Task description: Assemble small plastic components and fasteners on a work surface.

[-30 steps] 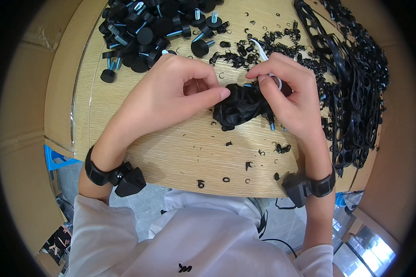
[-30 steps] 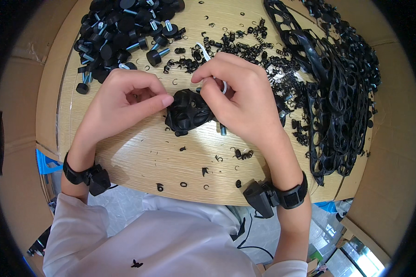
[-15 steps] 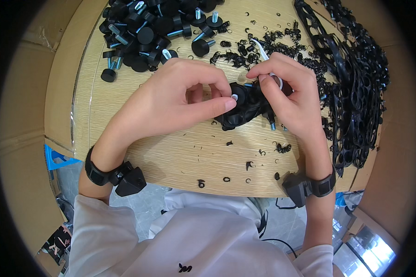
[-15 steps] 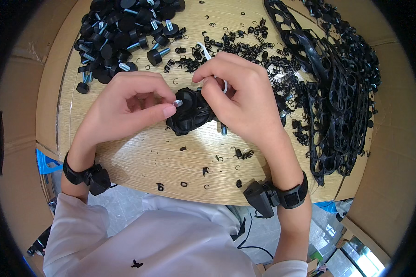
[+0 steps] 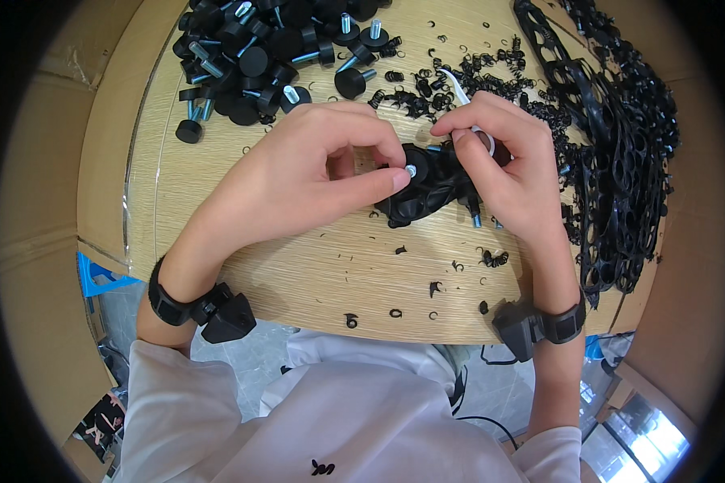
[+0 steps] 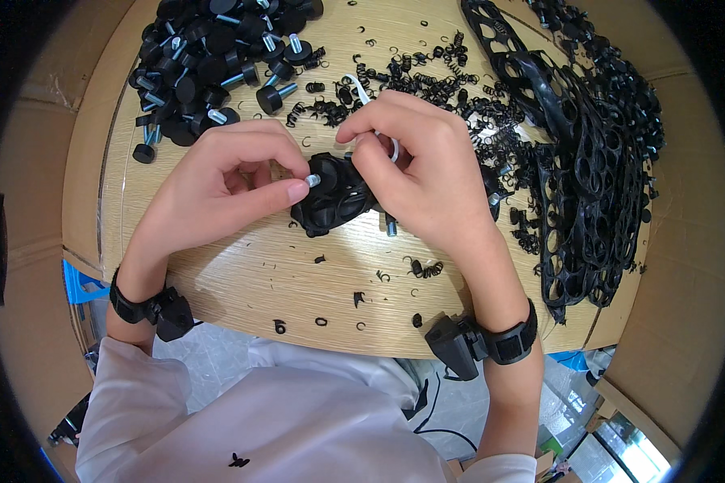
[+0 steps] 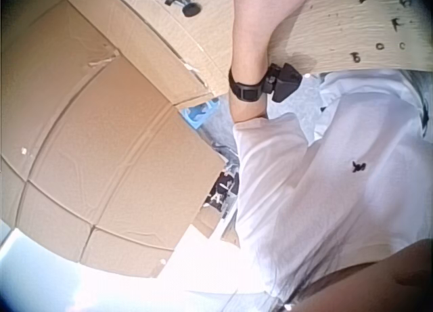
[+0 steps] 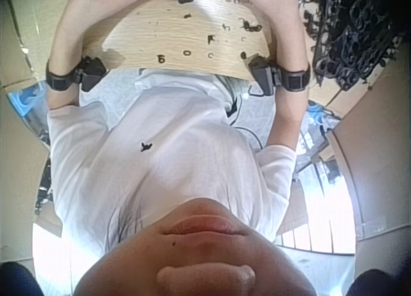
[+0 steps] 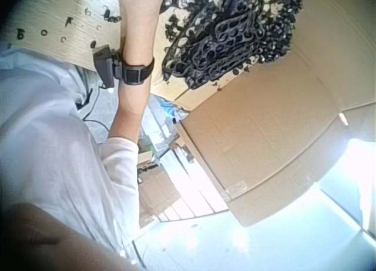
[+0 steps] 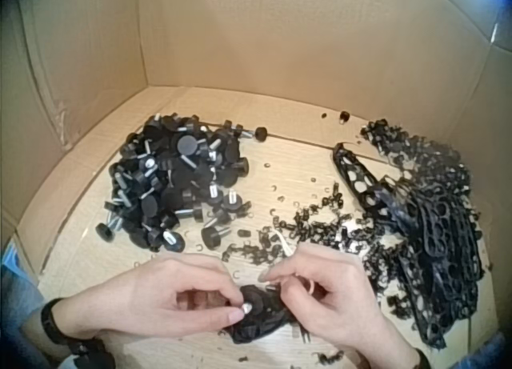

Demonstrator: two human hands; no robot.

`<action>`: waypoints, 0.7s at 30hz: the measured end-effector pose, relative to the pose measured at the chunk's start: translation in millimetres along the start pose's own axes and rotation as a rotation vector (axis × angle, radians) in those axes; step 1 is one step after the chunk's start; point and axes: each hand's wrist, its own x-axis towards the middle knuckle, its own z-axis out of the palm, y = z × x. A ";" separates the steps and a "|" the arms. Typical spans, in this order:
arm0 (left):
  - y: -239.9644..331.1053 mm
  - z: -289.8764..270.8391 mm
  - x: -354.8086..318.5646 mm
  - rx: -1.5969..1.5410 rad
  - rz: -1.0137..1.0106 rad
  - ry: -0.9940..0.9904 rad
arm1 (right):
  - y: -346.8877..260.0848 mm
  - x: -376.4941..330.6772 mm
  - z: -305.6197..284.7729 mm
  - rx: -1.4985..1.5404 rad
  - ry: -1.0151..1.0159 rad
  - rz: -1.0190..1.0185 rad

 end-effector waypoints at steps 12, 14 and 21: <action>-2.2 0.2 0.9 0.011 0.016 -0.011 | 0.1 0.3 0.0 0.005 0.000 0.004; -1.8 0.6 1.1 0.015 0.018 -0.008 | 1.6 0.3 0.2 0.005 0.001 0.004; 1.3 0.2 0.1 0.031 -0.012 -0.019 | 3.9 -0.1 1.2 0.023 0.017 -0.016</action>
